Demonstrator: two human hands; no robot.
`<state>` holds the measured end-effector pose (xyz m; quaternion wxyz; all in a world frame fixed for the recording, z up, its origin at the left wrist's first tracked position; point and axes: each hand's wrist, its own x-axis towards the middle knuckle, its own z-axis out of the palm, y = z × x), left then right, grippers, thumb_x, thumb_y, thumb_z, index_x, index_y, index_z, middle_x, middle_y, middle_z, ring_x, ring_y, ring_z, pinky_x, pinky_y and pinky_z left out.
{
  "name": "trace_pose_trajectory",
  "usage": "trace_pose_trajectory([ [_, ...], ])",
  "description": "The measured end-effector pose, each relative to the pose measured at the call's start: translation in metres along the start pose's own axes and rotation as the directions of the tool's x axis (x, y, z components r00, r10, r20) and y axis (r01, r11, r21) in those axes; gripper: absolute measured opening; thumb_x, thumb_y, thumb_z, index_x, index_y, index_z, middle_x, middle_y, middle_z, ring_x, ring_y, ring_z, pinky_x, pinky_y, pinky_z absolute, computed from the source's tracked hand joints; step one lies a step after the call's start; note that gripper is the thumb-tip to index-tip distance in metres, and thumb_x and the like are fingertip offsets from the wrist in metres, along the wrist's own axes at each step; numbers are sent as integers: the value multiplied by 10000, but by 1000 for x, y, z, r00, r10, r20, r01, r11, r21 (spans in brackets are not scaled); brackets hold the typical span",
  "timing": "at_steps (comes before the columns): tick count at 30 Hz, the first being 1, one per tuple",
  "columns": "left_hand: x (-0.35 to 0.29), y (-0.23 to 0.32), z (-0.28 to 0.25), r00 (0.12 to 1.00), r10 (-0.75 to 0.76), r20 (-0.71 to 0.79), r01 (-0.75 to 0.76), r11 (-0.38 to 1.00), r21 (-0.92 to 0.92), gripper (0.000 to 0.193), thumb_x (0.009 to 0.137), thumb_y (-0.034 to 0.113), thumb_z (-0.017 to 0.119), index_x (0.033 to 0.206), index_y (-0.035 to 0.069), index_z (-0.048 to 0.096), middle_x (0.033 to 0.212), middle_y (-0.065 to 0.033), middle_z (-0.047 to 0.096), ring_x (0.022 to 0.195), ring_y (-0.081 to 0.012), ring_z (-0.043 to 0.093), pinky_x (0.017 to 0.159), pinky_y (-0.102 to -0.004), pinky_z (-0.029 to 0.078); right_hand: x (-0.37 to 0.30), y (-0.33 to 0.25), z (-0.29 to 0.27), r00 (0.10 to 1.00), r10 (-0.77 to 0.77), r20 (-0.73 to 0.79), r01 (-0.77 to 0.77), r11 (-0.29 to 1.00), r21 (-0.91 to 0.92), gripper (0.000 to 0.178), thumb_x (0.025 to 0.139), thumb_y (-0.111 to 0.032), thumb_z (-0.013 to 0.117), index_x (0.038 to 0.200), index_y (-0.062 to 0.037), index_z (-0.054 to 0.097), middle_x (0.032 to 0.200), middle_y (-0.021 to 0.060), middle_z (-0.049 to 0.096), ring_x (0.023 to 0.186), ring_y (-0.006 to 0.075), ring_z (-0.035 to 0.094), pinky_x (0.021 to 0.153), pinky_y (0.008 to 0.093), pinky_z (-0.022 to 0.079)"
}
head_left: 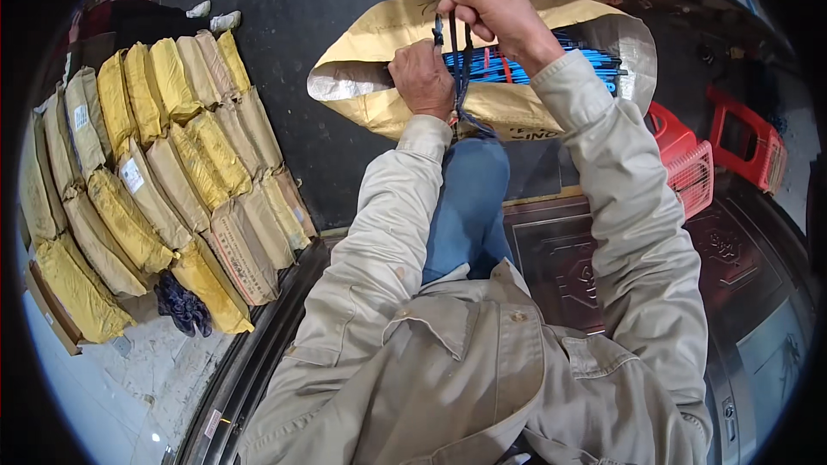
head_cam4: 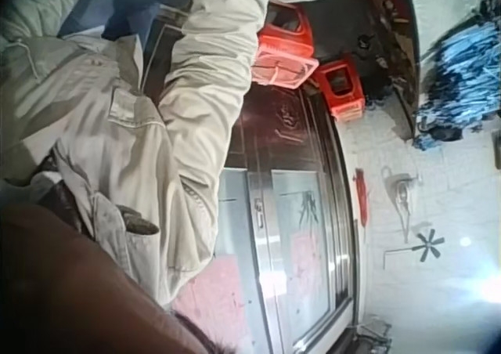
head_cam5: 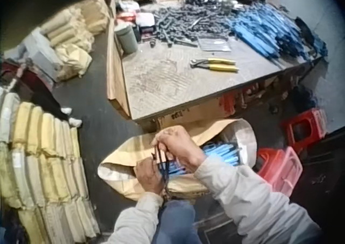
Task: The person ties up a large industrial sack filled with plastic components using a binding strap, then moves the sack to a storage area by hand.
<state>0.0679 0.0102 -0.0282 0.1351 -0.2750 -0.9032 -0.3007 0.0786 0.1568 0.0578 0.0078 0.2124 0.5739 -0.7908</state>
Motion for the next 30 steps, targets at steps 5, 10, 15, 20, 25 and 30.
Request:
trace_pose_trajectory([
  [5,2,2,0,999,-4,33,5,999,-39,66,794,137,509,785,80,543,758,-85,541,765,-266,485,671,-360,336,25,22,1,989,-8,-146,22,995,98,218,843,-145,483,782,26,603,513,-44,449,384,38,353,344,186,247],
  [10,8,-3,-2,999,-3,48,6,998,-64,33,778,88,521,785,61,539,781,-102,549,775,-274,492,691,-370,352,59,49,-4,964,208,-167,-170,962,215,195,840,-147,482,787,2,596,540,-28,479,392,52,351,366,201,267],
  [15,30,14,-11,988,81,132,-35,946,-321,30,755,23,530,784,27,524,803,-116,559,775,-293,514,735,-391,381,103,69,-16,905,363,-223,-265,889,373,186,835,-141,469,724,-36,576,553,-1,503,403,76,390,360,226,295],
  [20,53,22,-15,944,260,205,-177,919,-351,22,771,34,525,783,20,514,768,-120,559,762,-295,542,741,-385,414,101,53,-24,837,405,-367,-166,828,536,176,835,-133,465,753,-34,586,534,-2,469,403,86,374,360,238,283],
  [25,61,6,-31,756,48,653,332,832,-444,83,833,78,479,764,33,484,670,-98,528,653,-215,539,637,-313,431,36,21,-45,968,229,-102,-129,805,579,188,837,-151,485,819,-5,601,504,-12,423,383,65,323,352,224,248],
  [30,24,9,-1,849,-168,501,457,708,-538,137,866,117,452,746,52,467,593,-18,474,567,-82,437,554,-224,376,-101,-82,-50,970,120,212,-125,992,9,223,852,-209,509,802,-12,600,476,-60,429,377,2,324,346,162,210],
])
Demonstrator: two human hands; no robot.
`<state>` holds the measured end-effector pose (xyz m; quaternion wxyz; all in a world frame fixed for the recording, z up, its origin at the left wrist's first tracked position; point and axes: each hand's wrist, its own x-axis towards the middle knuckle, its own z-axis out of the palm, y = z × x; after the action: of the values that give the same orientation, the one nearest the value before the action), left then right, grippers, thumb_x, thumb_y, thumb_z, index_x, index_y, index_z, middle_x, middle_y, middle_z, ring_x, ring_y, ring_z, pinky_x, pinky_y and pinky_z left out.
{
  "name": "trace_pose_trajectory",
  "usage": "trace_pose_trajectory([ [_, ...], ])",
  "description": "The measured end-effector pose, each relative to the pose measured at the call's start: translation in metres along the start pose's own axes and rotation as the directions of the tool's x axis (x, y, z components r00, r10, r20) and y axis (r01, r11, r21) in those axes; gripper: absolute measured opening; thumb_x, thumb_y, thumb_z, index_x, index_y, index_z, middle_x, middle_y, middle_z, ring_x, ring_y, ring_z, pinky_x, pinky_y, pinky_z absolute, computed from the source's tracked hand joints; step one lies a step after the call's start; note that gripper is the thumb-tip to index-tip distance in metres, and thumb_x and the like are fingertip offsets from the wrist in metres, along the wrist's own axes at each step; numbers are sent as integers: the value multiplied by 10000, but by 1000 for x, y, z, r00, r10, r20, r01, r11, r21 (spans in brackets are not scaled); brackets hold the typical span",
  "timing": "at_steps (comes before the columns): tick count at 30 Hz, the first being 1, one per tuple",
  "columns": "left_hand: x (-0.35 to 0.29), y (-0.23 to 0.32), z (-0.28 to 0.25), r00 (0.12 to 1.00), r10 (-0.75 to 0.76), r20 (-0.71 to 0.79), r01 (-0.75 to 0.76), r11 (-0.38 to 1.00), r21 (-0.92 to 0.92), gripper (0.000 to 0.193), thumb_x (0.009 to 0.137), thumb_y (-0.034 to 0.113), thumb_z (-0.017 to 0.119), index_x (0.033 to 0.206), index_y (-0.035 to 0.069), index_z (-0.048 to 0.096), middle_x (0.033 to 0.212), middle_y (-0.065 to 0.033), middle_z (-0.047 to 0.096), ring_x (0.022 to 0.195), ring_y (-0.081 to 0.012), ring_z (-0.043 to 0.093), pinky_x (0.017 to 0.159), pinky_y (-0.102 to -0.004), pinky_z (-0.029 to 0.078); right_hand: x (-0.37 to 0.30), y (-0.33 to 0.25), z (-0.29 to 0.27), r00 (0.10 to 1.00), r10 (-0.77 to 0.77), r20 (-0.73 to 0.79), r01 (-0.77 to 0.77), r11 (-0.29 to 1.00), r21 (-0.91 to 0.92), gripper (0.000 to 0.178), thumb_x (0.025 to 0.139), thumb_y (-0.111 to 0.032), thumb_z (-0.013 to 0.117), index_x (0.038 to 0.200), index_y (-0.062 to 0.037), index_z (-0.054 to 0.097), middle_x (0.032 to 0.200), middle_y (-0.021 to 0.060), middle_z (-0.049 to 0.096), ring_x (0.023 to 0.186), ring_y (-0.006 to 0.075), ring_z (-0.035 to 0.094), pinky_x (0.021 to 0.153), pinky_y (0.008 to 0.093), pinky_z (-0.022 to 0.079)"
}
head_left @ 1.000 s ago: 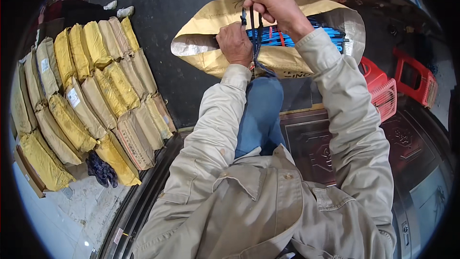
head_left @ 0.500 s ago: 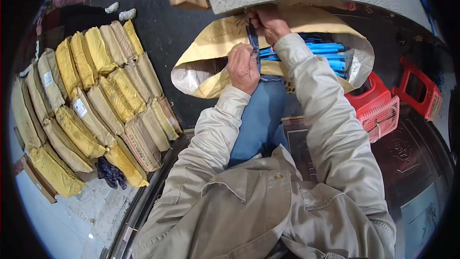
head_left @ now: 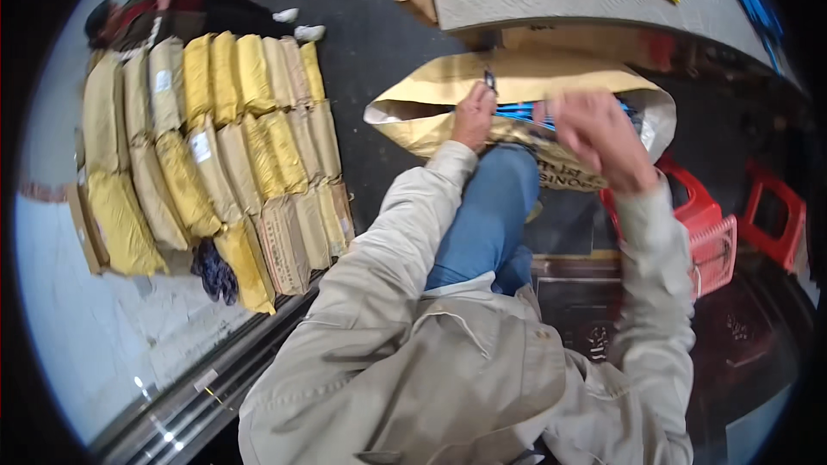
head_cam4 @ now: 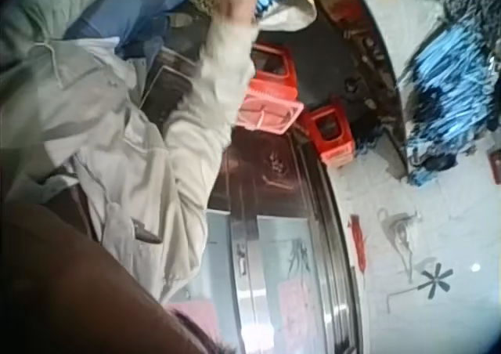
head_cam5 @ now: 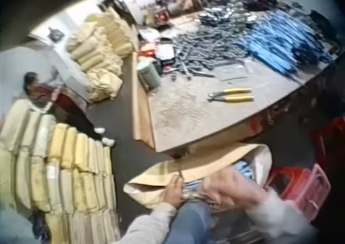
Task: The person ties up a large industrial sack filled with plastic components using a binding strap, then moves the sack to a storage area by hand.
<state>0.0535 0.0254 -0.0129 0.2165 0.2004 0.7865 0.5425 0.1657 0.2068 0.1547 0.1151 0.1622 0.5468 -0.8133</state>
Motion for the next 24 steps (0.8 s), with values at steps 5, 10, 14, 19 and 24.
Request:
trace_pose_trajectory([
  [5,4,-9,-9,999,-53,3,51,927,-372,146,858,127,481,729,58,479,601,15,463,567,-58,419,546,-206,364,-60,-22,-6,949,117,293,115,738,-665,189,802,-174,540,708,-16,585,465,45,472,410,119,477,411,287,370],
  [10,9,-3,-21,973,-72,221,140,941,-307,161,867,134,492,727,55,486,636,18,463,595,-57,422,588,-196,362,-46,-63,2,953,67,296,303,-210,-930,74,640,-47,531,650,-45,605,609,167,574,607,335,580,532,399,463],
  [14,12,-7,-14,968,-89,236,150,955,-255,148,862,130,506,736,53,503,644,20,467,588,-53,414,584,-187,355,-5,-71,-21,949,-52,310,280,-310,-909,85,685,-102,562,639,-33,581,539,109,547,526,265,572,503,368,444],
  [19,8,-8,-17,985,-73,154,128,911,-392,137,862,147,523,761,55,516,656,30,473,580,-42,405,556,-179,343,22,-87,-21,947,227,230,144,338,-930,147,742,-138,568,642,-31,552,504,49,504,514,207,553,509,349,426],
  [24,19,16,-23,959,-143,245,248,840,-483,133,865,166,533,781,65,511,656,41,464,580,-24,395,522,-167,319,16,-5,-38,983,-175,48,180,975,-134,167,808,-186,572,750,-31,552,571,-29,477,575,99,527,561,268,415],
])
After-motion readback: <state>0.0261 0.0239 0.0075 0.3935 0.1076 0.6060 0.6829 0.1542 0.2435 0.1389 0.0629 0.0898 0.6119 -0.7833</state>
